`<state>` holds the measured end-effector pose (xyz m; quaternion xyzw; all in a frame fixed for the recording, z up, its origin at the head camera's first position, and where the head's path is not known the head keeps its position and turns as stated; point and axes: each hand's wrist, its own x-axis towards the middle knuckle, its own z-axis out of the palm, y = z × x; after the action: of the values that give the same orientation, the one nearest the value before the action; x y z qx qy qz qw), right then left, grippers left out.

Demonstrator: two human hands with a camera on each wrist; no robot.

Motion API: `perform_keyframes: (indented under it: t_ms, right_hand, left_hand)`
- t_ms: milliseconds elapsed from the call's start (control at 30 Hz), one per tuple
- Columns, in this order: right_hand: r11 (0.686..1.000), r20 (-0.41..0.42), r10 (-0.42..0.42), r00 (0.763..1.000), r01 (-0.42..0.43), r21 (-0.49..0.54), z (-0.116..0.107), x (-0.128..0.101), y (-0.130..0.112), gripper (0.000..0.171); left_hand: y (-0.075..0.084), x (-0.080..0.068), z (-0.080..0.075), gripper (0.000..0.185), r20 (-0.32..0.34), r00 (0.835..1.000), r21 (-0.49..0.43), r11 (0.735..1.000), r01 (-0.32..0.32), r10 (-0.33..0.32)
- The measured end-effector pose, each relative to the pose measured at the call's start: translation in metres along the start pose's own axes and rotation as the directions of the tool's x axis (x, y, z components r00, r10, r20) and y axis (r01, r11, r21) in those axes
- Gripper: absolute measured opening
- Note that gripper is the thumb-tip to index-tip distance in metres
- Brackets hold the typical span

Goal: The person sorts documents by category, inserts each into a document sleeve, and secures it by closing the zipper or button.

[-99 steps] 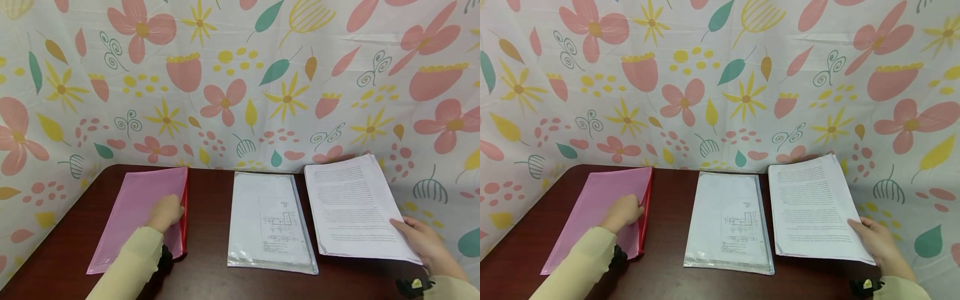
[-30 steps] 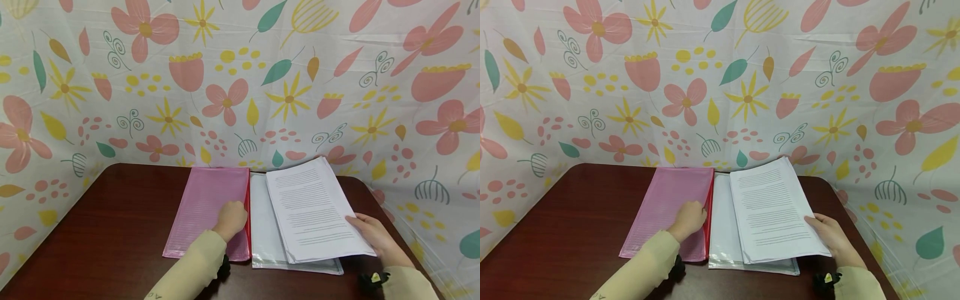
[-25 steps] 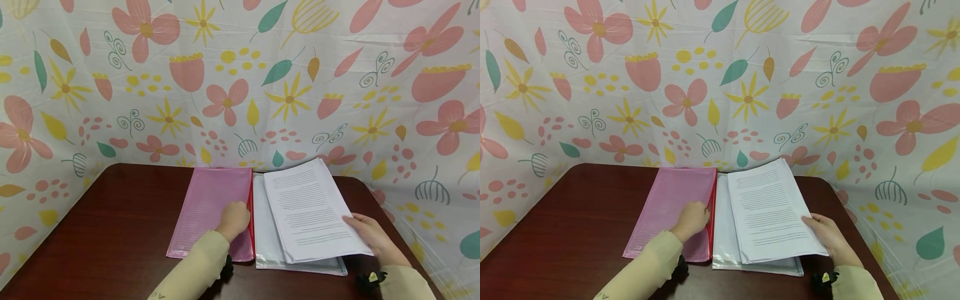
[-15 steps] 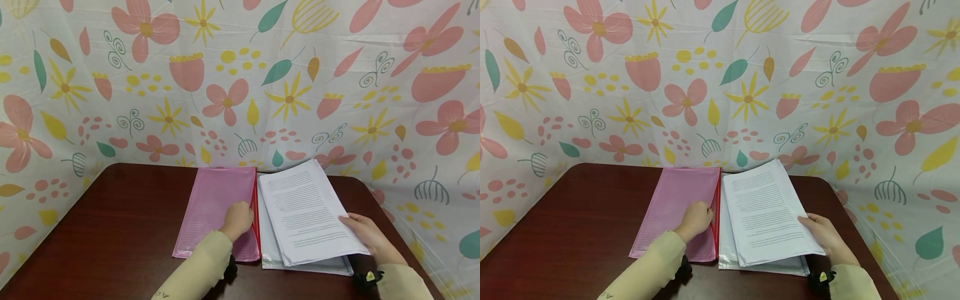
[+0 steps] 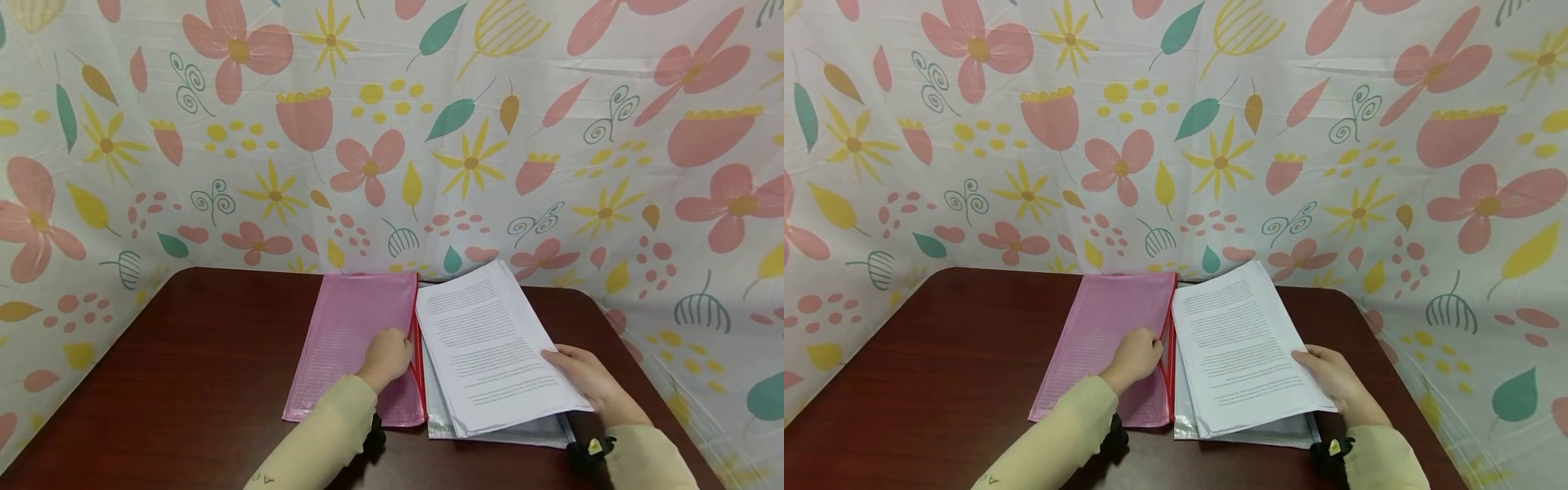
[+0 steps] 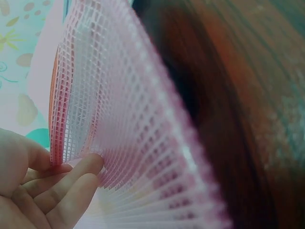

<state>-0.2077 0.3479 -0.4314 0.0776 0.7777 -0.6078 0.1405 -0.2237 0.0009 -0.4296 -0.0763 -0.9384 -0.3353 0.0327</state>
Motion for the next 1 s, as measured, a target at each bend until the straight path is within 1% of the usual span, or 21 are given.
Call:
perform_keyframes:
  t_ms: [167, 367, 533, 700, 800, 900, 1000]
  right_hand:
    - [1.0, 0.001, -0.014, 1.0, 0.014, 0.005, 0.008, 0.002, -0.003, 0.066]
    - [1.0, -0.027, -0.026, 0.999, 0.027, 0.012, 0.018, 0.005, -0.007, 0.064]
    - [0.999, -0.095, -0.031, 0.995, 0.029, -0.025, 0.028, 0.007, -0.01, 0.062]
    - [0.997, -0.163, -0.056, 0.985, 0.045, -0.07, 0.038, 0.009, -0.011, 0.061]
    - [0.997, -0.177, -0.053, 0.983, 0.043, -0.061, 0.043, 0.009, -0.011, 0.059]
    - [0.998, -0.182, -0.033, 0.983, 0.023, -0.052, 0.046, 0.008, -0.013, 0.06]
    - [0.999, -0.183, -0.008, 0.983, 0.0, -0.046, 0.047, 0.005, -0.015, 0.062]
  left_hand:
    - [0.0, 0.001, 0.001, 0.039, 0.022, 1.0, 0.011, 1.0, -0.003, 0.003]
    - [0.001, 0.003, 0.002, 0.033, 0.019, 1.0, 0.08, 0.996, -0.026, 0.024]
    - [0.005, 0.004, 0.001, 0.028, 0.039, 0.999, 0.16, 0.986, -0.041, 0.035]
    - [0.011, 0.004, -0.001, 0.026, 0.087, 0.996, 0.214, 0.976, -0.035, 0.016]
    - [0.013, 0.006, 0.0, 0.025, 0.11, 0.994, 0.247, 0.968, -0.039, 0.012]
    - [0.015, 0.007, 0.0, 0.024, 0.134, 0.991, 0.268, 0.963, -0.035, -0.001]
    - [0.017, 0.008, 0.001, 0.021, 0.139, 0.99, 0.284, 0.958, -0.029, -0.011]
